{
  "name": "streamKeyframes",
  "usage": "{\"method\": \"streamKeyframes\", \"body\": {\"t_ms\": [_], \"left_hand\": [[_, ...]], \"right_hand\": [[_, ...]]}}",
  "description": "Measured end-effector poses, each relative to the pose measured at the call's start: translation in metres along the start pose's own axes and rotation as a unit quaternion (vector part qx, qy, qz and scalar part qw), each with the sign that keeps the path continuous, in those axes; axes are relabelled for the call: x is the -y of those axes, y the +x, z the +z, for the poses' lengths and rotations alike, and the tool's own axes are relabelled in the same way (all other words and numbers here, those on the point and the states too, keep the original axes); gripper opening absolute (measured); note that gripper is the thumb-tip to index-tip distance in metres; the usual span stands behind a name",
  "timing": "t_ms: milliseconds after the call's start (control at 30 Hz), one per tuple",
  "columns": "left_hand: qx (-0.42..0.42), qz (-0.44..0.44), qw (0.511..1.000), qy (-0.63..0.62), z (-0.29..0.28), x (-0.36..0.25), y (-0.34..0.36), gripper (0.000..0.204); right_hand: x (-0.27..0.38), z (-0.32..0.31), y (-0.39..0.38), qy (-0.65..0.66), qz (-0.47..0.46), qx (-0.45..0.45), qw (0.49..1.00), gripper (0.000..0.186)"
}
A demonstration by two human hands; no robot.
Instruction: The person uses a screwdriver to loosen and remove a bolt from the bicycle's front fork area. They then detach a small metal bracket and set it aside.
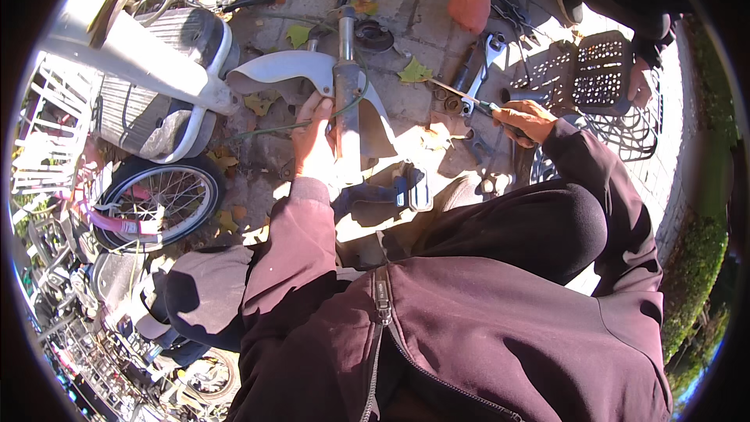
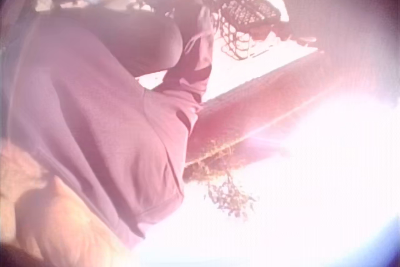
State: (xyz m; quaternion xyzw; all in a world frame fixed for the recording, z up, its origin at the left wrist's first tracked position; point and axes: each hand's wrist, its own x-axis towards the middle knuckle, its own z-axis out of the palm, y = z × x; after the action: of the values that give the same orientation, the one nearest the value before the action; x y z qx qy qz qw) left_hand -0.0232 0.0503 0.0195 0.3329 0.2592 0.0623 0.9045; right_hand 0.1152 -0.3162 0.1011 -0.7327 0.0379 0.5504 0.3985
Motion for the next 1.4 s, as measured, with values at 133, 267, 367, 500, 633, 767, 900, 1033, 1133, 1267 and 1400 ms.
{"method": "streamKeyframes", "body": {"t_ms": [133, 267, 367, 500, 633, 767, 900, 1033, 1133, 1267, 1400], "left_hand": [[-0.098, -0.014, 0.988, 0.119, 0.003, -0.006, -0.001, 0.040], [-0.076, 0.005, 0.991, 0.107, 0.008, -0.009, 0.002, 0.035], [-0.130, -0.011, 0.981, 0.141, 0.012, -0.011, 0.003, 0.032], [-0.141, 0.023, 0.980, 0.142, 0.021, -0.008, -0.001, 0.035], [-0.199, 0.055, 0.968, 0.144, 0.029, 0.000, -0.003, 0.036], [-0.202, 0.047, 0.967, 0.144, 0.029, 0.003, 0.000, 0.034], [-0.205, 0.038, 0.965, 0.157, 0.019, 0.005, 0.000, 0.034], [-0.197, 0.023, 0.967, 0.162, 0.010, 0.005, 0.004, 0.037], [-0.218, 0.020, 0.964, 0.151, 0.005, 0.006, 0.007, 0.037], [-0.227, 0.020, 0.962, 0.148, -0.006, 0.006, 0.009, 0.039], [-0.223, -0.011, 0.969, 0.109, -0.022, 0.005, 0.016, 0.037]], "right_hand": [[-0.072, 0.011, 0.026, 0.093, -0.002, -0.101, 0.991, 0.041], [-0.122, 0.043, 0.038, 0.186, -0.057, -0.091, 0.977, 0.032], [-0.143, 0.065, 0.043, 0.258, -0.066, -0.088, 0.960, 0.029], [-0.153, 0.083, 0.053, 0.296, -0.010, -0.107, 0.949, 0.030], [-0.157, 0.087, 0.062, 0.284, -0.030, -0.083, 0.955, 0.031], [-0.163, 0.090, 0.071, 0.272, -0.046, -0.089, 0.957, 0.032], [-0.170, 0.095, 0.083, 0.247, -0.033, -0.103, 0.963, 0.040], [-0.176, 0.098, 0.090, 0.218, -0.033, -0.108, 0.969, 0.049], [-0.177, 0.100, 0.090, 0.205, -0.039, -0.097, 0.973, 0.049], [-0.176, 0.103, 0.088, 0.246, -0.101, -0.073, 0.961, 0.038], [-0.173, 0.108, 0.090, 0.249, -0.088, -0.077, 0.961, 0.032]]}}
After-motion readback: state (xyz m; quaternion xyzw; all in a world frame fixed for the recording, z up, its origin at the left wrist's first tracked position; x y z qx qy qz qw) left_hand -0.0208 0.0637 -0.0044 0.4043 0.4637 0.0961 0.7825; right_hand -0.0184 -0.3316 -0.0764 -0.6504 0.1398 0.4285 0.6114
